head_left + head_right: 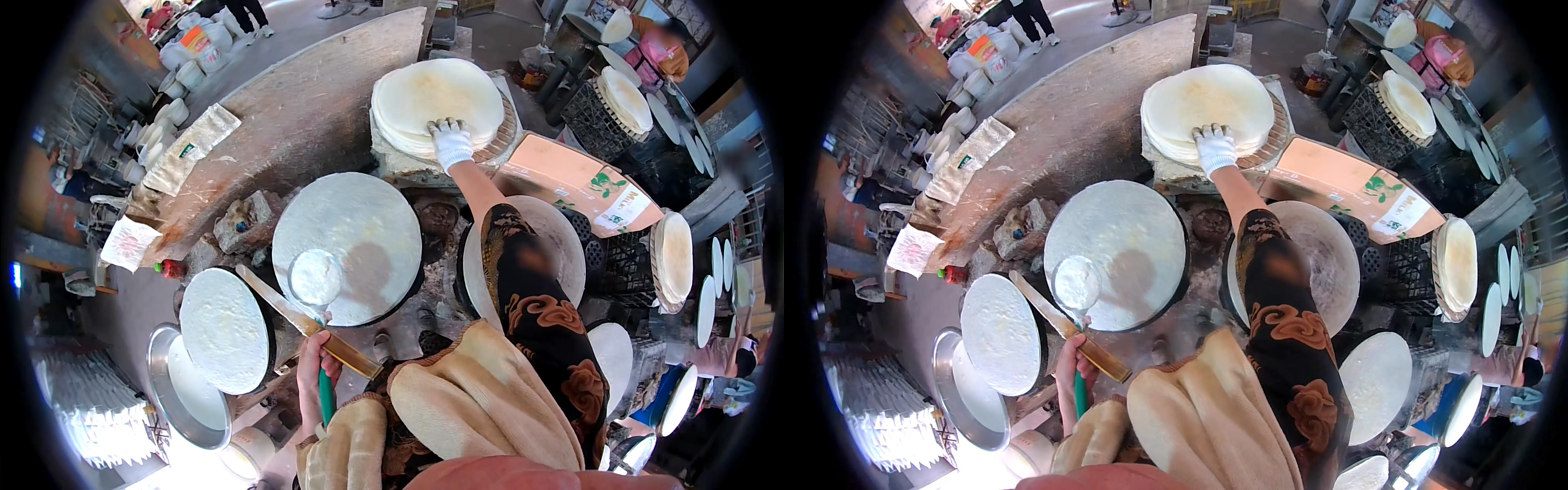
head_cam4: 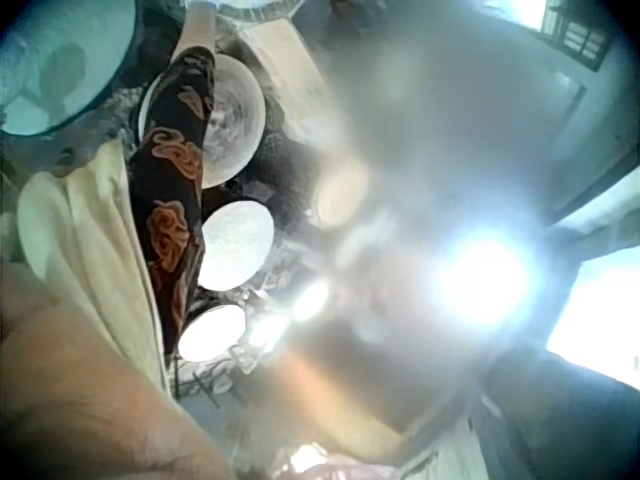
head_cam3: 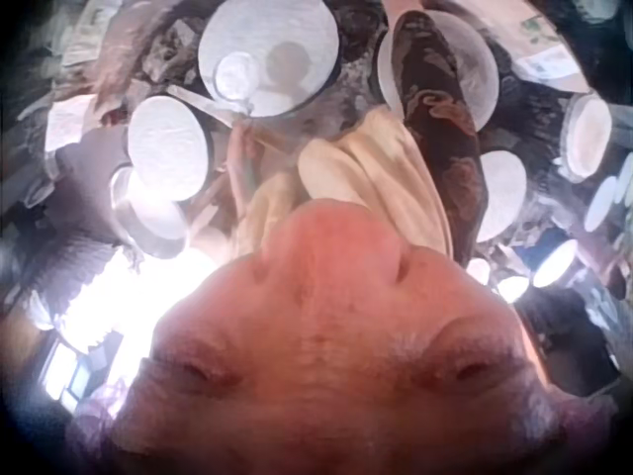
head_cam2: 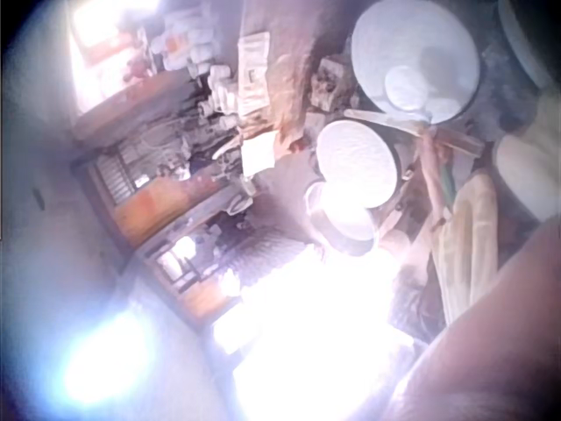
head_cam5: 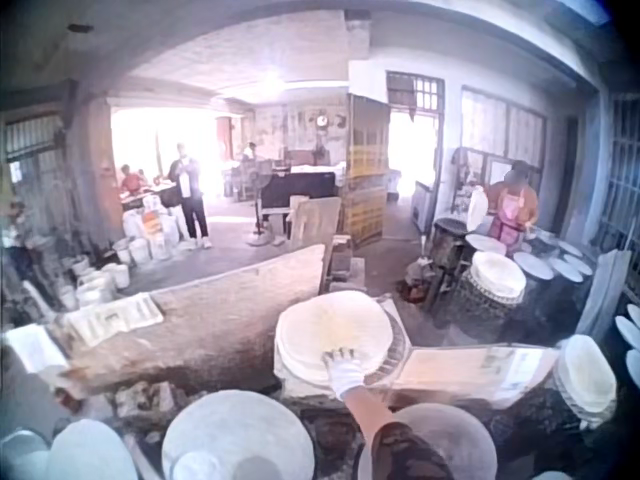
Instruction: The person scoops white batter from a large metal bowl and pours it onto a hot circular griddle. Using a wooden spreader, they swirl the batter to form a thin crepe. Once cooked, the person lifts the crepe and places it onto a stack of finished crepes. This process is repeated continuously throughout the clip.
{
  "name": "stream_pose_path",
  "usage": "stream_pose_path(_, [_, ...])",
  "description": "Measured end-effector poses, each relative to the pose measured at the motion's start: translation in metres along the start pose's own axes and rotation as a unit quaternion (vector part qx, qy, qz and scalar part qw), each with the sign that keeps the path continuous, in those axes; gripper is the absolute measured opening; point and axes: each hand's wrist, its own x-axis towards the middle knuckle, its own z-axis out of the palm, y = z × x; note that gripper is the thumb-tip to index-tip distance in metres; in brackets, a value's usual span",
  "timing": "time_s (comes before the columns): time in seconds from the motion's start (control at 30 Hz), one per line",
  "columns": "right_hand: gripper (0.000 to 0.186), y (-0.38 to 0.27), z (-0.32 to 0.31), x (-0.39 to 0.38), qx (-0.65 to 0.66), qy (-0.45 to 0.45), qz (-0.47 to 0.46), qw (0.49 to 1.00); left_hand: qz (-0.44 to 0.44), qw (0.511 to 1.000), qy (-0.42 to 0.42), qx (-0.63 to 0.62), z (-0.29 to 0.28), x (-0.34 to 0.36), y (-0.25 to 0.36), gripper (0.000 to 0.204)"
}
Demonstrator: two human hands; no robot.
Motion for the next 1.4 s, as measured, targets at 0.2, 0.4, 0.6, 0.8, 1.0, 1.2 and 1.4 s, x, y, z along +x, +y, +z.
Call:
stream_pose_path(0.2, [0.036, -0.035, -0.008, 0.013, 0.012, -0.161, 0.047, 0.986, -0.012, 1.000, -0.014, -0.022, 0.003, 0.002, 0.004, 0.036])
stream_pose_path(0.4, [0.044, -0.049, -0.009, -0.001, -0.045, -0.162, 0.076, 0.983, 0.011, 1.000, -0.013, 0.025, -0.009, 0.000, 0.011, 0.008])
stream_pose_path(0.6, [0.054, -0.031, -0.059, -0.042, -0.069, -0.105, 0.097, 0.987, -0.028, 0.993, -0.059, 0.096, -0.011, 0.003, 0.026, 0.029])
stream_pose_path(0.8, [0.040, -0.129, -0.194, -0.171, 0.401, -0.412, -0.113, 0.810, -0.002, 0.973, -0.125, 0.192, -0.012, 0.027, 0.024, 0.026])
stream_pose_path(1.0, [0.033, -0.202, -0.238, -0.306, 0.529, -0.232, 0.151, 0.802, 0.033, 0.909, -0.218, 0.355, 0.044, 0.067, -0.035, 0.022])
stream_pose_path(1.2, [0.018, -0.100, -0.237, -0.400, 0.503, 0.060, 0.327, 0.798, -0.045, 0.881, -0.405, 0.242, 0.146, 0.000, -0.056, 0.019])
stream_pose_path(1.4, [0.043, -0.022, -0.225, -0.515, 0.509, 0.183, 0.539, 0.646, -0.090, 0.891, -0.386, 0.224, 0.221, -0.004, -0.125, 0.013])
